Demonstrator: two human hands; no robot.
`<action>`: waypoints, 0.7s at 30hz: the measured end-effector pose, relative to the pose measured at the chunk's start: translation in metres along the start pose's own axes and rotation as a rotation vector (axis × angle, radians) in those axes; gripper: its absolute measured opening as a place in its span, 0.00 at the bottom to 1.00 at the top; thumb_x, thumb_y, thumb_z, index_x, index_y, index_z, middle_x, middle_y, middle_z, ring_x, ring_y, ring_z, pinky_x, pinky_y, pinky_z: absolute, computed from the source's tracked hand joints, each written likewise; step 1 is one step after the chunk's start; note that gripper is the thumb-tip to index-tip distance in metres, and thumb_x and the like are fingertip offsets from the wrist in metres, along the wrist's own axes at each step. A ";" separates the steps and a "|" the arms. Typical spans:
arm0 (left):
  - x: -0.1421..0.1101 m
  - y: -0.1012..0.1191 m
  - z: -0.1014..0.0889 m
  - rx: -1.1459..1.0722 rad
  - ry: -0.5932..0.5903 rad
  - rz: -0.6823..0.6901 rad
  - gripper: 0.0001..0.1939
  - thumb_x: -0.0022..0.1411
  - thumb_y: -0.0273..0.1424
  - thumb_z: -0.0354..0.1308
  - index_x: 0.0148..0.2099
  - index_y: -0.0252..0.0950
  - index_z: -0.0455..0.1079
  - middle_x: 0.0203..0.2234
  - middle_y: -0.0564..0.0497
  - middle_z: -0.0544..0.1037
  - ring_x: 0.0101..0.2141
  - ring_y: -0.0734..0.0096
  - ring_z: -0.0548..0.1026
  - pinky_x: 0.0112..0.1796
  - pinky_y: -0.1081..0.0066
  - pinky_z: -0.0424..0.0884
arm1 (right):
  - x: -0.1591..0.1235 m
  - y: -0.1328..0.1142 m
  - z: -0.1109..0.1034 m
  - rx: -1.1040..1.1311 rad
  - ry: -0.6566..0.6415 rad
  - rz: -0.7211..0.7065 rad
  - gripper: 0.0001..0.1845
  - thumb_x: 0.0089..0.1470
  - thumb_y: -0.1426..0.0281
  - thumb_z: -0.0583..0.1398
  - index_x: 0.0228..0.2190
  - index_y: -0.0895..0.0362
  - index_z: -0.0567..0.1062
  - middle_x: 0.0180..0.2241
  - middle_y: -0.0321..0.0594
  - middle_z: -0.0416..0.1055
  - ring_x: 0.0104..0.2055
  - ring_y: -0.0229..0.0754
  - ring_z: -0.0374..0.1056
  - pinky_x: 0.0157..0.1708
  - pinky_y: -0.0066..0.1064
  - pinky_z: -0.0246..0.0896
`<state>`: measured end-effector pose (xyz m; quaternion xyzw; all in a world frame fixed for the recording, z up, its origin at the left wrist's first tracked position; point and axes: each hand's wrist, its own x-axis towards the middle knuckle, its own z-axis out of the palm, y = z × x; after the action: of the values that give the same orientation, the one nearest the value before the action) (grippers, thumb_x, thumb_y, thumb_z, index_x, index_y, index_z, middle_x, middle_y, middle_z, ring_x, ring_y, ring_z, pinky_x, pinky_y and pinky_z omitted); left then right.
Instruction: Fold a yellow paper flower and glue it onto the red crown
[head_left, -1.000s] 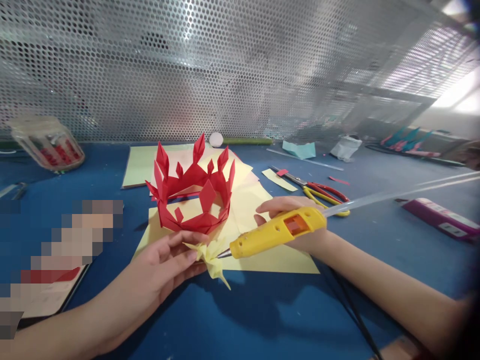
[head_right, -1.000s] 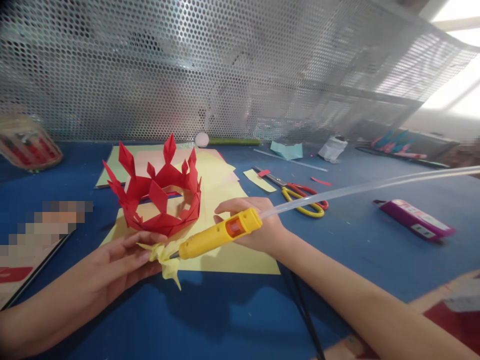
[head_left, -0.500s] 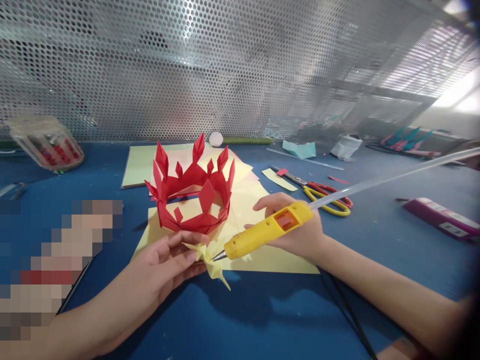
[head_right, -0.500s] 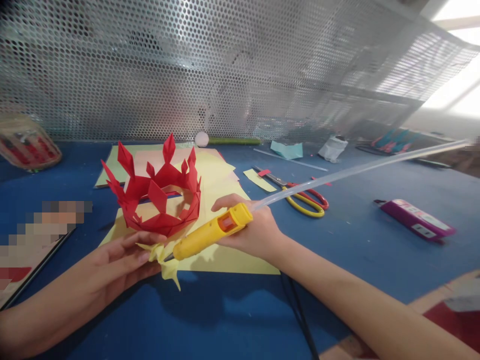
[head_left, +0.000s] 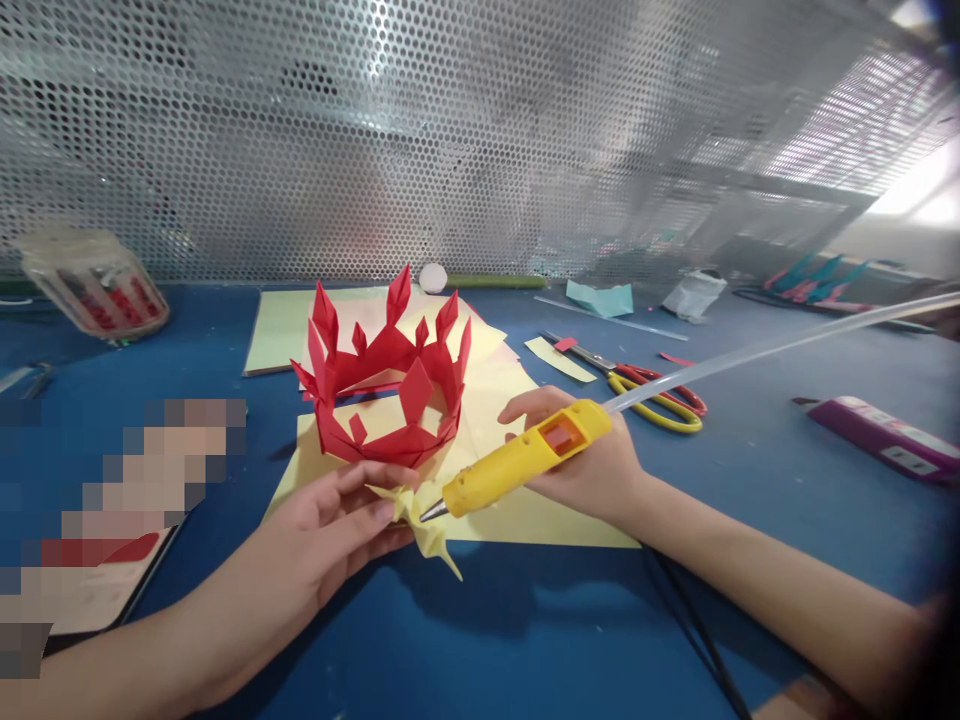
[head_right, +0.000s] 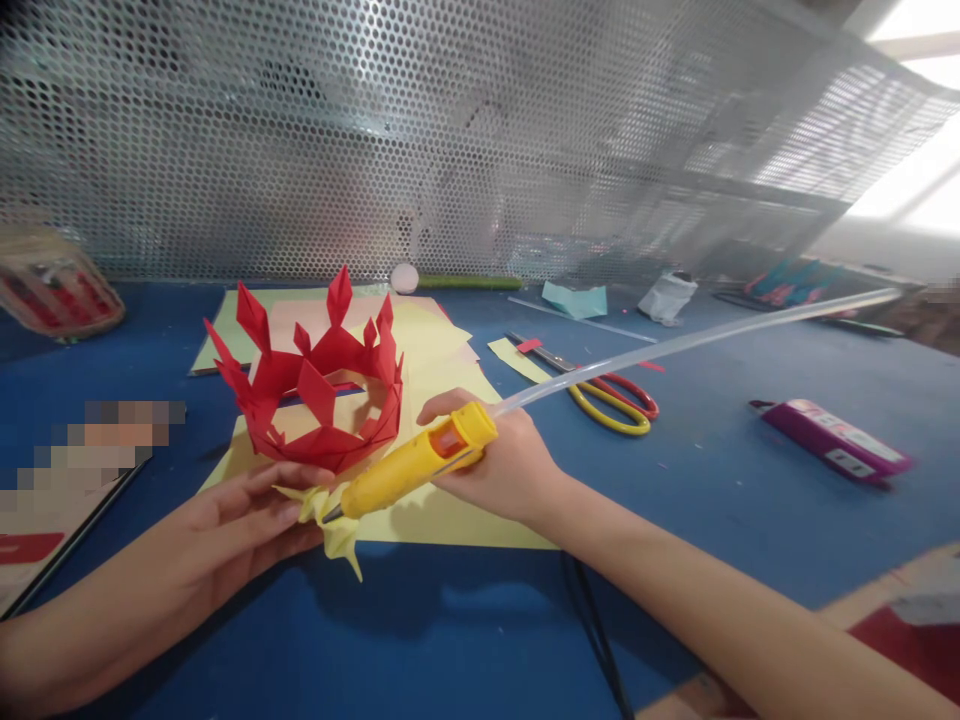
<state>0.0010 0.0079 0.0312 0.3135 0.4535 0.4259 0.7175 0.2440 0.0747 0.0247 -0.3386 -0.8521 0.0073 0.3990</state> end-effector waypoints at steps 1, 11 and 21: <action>0.000 0.000 0.000 0.001 -0.001 0.001 0.10 0.50 0.32 0.74 0.36 0.38 0.81 0.38 0.52 0.83 0.45 0.64 0.80 0.45 0.74 0.77 | 0.000 0.000 0.000 -0.002 -0.010 0.003 0.05 0.49 0.71 0.60 0.32 0.54 0.73 0.26 0.34 0.77 0.19 0.36 0.69 0.20 0.25 0.62; -0.002 -0.003 -0.001 0.009 0.006 -0.001 0.08 0.53 0.30 0.72 0.38 0.38 0.81 0.41 0.51 0.83 0.45 0.63 0.79 0.46 0.73 0.76 | 0.000 0.003 0.000 -0.027 -0.050 -0.022 0.10 0.46 0.73 0.57 0.34 0.53 0.73 0.29 0.34 0.79 0.22 0.37 0.72 0.22 0.25 0.64; -0.002 0.000 0.002 -0.007 0.018 0.005 0.15 0.44 0.35 0.78 0.35 0.38 0.82 0.38 0.51 0.83 0.43 0.63 0.79 0.44 0.74 0.77 | 0.000 0.003 0.001 -0.058 -0.046 -0.033 0.09 0.49 0.74 0.56 0.33 0.53 0.73 0.29 0.35 0.79 0.21 0.36 0.73 0.21 0.25 0.63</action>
<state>0.0023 0.0061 0.0328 0.3085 0.4575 0.4321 0.7133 0.2452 0.0774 0.0233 -0.3355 -0.8664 -0.0164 0.3694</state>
